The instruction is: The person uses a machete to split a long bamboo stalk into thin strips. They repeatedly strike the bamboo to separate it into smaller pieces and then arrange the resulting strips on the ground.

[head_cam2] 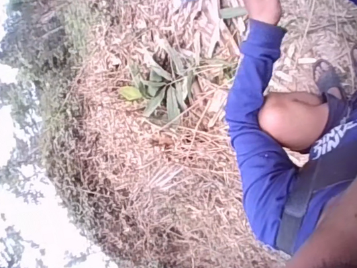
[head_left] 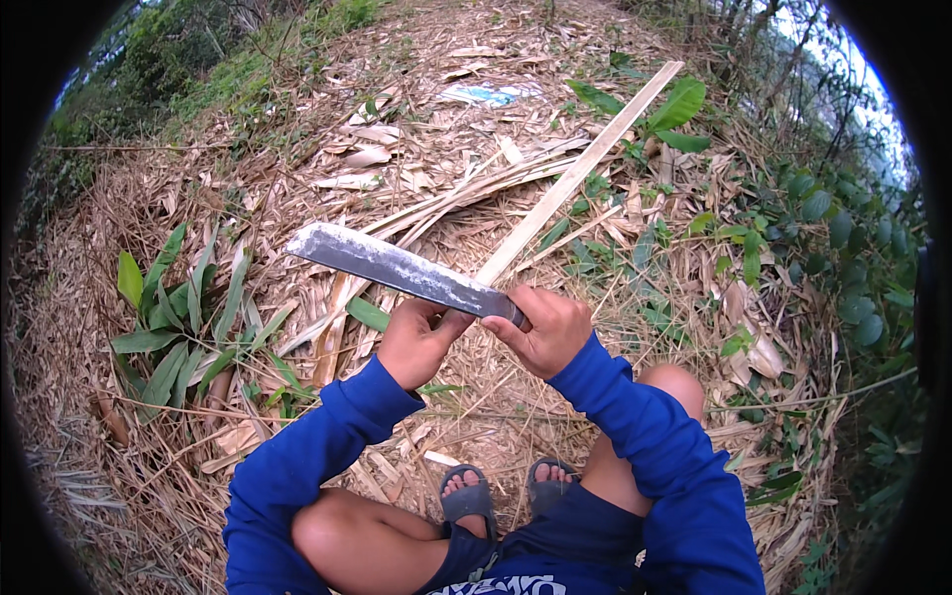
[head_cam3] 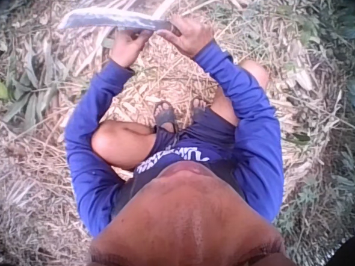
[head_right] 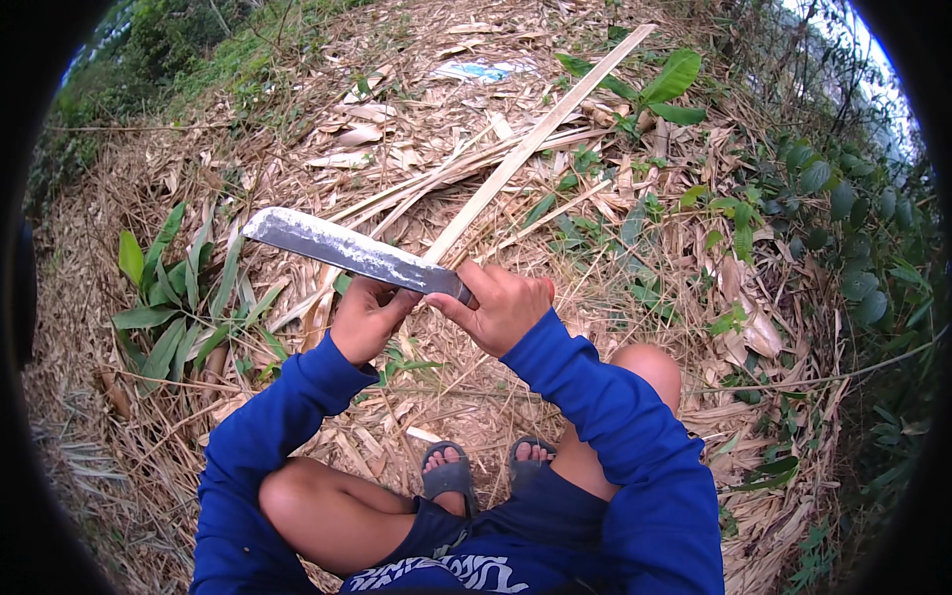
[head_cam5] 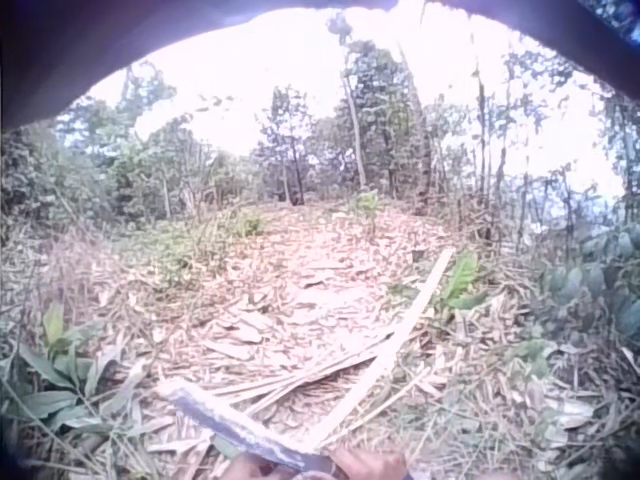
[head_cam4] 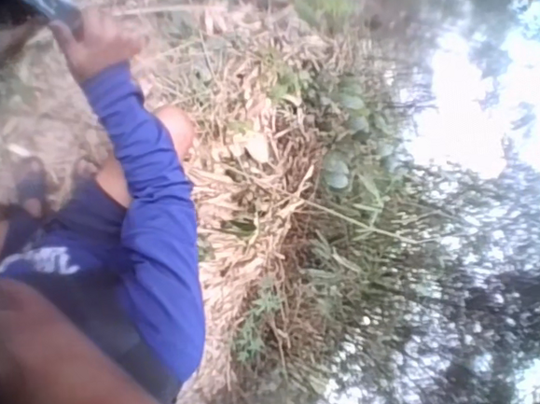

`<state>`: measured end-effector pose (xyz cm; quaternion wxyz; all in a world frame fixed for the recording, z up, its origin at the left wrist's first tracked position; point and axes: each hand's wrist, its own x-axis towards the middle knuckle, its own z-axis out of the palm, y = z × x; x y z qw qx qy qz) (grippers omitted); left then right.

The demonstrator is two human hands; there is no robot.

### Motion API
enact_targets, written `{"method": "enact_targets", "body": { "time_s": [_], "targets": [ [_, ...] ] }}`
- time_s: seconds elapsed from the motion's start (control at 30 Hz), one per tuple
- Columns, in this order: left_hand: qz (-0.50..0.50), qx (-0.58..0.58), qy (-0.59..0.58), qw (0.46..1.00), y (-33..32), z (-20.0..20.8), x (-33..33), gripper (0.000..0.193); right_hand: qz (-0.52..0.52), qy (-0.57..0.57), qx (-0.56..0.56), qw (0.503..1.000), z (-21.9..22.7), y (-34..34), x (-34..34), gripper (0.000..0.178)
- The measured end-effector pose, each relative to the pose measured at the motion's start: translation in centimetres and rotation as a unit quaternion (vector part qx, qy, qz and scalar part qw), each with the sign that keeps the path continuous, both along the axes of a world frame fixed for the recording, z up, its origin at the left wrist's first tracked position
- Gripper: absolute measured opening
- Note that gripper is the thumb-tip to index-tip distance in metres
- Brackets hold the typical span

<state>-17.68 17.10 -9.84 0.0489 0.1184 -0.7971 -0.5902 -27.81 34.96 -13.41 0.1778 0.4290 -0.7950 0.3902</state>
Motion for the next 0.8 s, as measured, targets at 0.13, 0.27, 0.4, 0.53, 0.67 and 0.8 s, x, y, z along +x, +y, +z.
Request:
{"method": "enact_targets", "body": {
  "time_s": [0.13,0.27,0.4,0.53,0.67,0.8],
  "targets": [
    [0.004,0.027,0.096,0.995,0.7,-0.4,0.0,0.019,-0.004,0.03,0.003,1.0,0.1,0.3,0.0,0.05],
    [-0.006,0.012,0.105,0.994,0.7,-0.2,0.1,0.022,-0.042,0.082,0.022,0.995,1.1,0.6,-0.1,0.049],
    [-0.005,-0.088,0.075,0.993,0.8,0.9,0.6,0.027,-0.064,0.071,-0.019,0.995,1.0,1.0,-2.1,0.052],
    [-0.039,-0.127,0.076,0.988,0.6,2.2,1.1,0.033,-0.071,0.124,0.015,0.99,1.3,1.6,-2.2,0.053],
    [-0.005,-0.103,0.1,0.99,0.5,1.4,1.7,0.034,-0.085,0.158,0.0,0.984,1.2,1.5,-2.8,0.054],
    [-0.008,-0.127,0.109,0.986,-0.2,1.1,2.2,0.036,-0.086,0.182,0.021,0.979,1.7,1.6,-2.7,0.055]
  ]
}}
